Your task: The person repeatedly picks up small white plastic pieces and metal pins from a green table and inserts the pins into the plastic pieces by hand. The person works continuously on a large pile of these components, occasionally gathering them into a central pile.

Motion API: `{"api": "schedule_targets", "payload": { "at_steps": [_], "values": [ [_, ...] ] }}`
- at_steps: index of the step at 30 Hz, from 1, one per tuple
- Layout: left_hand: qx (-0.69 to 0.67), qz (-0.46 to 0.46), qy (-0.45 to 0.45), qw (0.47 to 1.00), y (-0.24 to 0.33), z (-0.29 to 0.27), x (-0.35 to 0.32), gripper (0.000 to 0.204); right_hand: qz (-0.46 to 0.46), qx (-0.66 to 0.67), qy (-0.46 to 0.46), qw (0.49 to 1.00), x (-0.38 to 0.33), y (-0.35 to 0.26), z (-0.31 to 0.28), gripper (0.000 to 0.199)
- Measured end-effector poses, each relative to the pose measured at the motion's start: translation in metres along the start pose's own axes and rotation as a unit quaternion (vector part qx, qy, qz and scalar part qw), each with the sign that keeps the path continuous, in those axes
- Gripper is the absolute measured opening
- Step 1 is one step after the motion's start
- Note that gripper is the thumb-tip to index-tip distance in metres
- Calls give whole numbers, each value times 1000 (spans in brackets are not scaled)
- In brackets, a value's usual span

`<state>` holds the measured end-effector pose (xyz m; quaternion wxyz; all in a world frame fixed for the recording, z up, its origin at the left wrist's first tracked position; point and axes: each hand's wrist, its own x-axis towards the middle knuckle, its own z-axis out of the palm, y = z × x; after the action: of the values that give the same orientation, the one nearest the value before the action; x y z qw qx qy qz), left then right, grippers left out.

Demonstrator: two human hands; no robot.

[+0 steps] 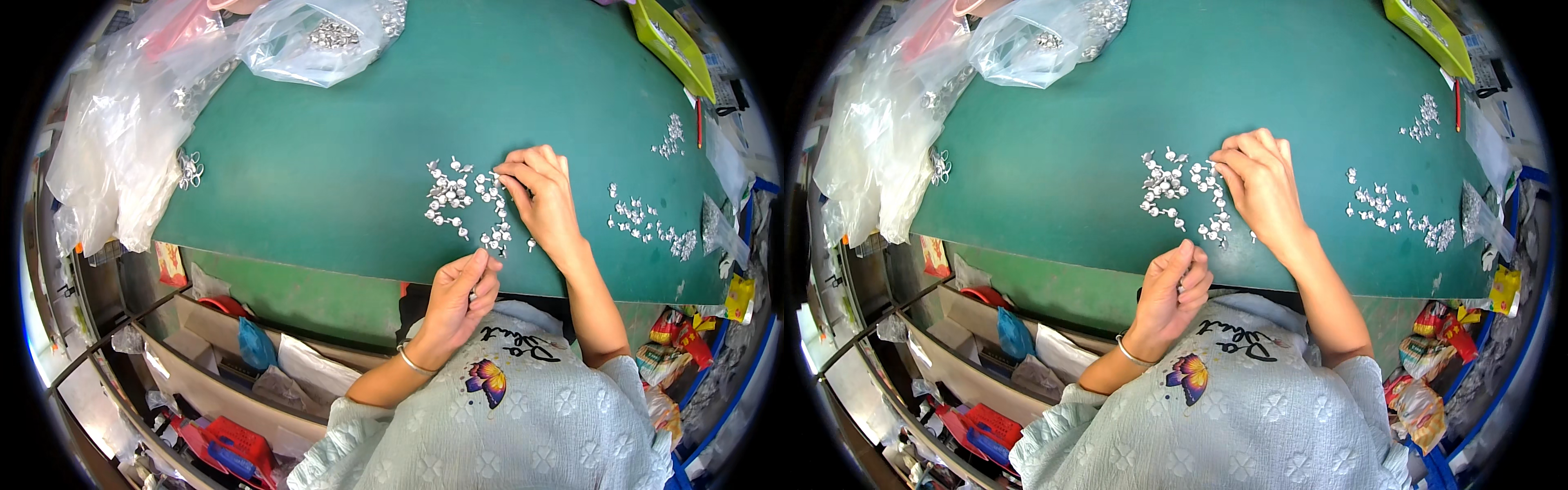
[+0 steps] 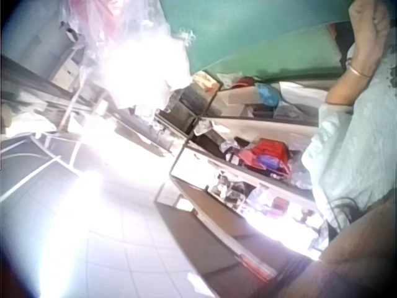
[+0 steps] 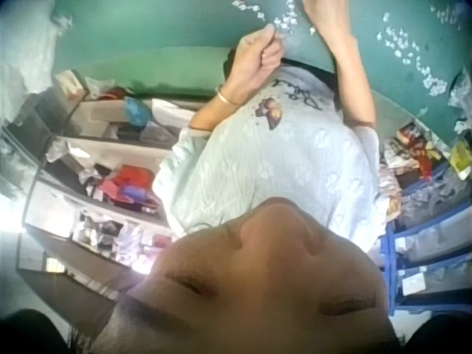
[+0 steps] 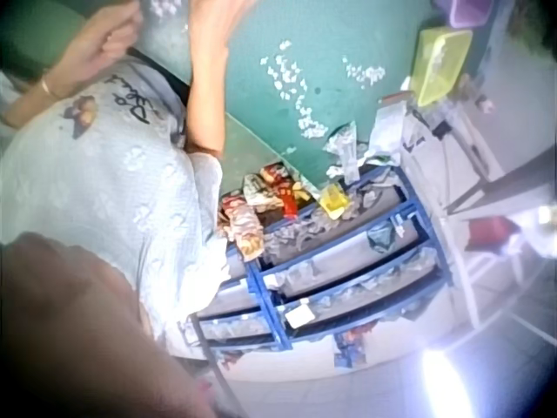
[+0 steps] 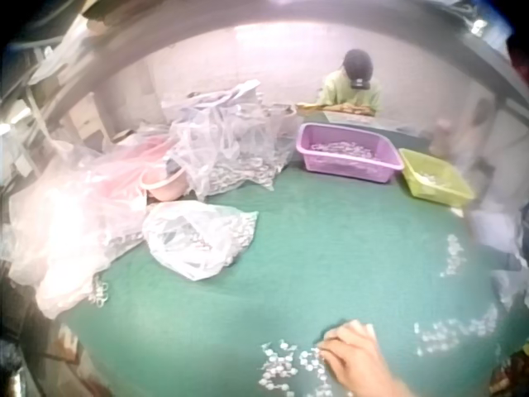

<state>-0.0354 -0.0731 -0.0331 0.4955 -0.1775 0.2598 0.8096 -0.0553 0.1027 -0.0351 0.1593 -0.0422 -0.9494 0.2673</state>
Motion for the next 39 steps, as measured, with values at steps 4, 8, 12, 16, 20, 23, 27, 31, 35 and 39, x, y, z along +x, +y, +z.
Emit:
{"api": "schedule_targets", "payload": {
  "at_steps": [4,8,12,16,20,23,27,31,35,39],
  "values": [
    [1,7,4,1000,2,0,0,26,-6,4,6,1000,-1,1,1,8],
    [29,61,19,998,3,2,2,21,7,107,21,994,-10,-10,-17,7],
    [104,130,49,985,7,13,3,21,-18,185,10,983,-25,-33,-38,11],
    [150,147,36,977,8,21,1,23,-55,169,13,984,-32,-43,-47,15],
    [200,175,22,964,7,25,-4,19,-72,158,36,984,-37,-49,-53,19],
    [202,183,14,962,5,26,-7,18,-73,168,48,982,-39,-52,-56,19],
    [220,201,8,954,5,31,-10,16,-59,182,56,980,-41,-56,-58,19],
    [251,225,7,941,4,33,-13,15,-63,195,54,977,-44,-53,-60,21],
    [261,240,0,935,2,34,-13,15,-66,204,59,975,-46,-52,-62,20],
    [254,245,-8,936,1,35,-12,15,-61,209,61,974,-48,-52,-63,18]
  ]
}}
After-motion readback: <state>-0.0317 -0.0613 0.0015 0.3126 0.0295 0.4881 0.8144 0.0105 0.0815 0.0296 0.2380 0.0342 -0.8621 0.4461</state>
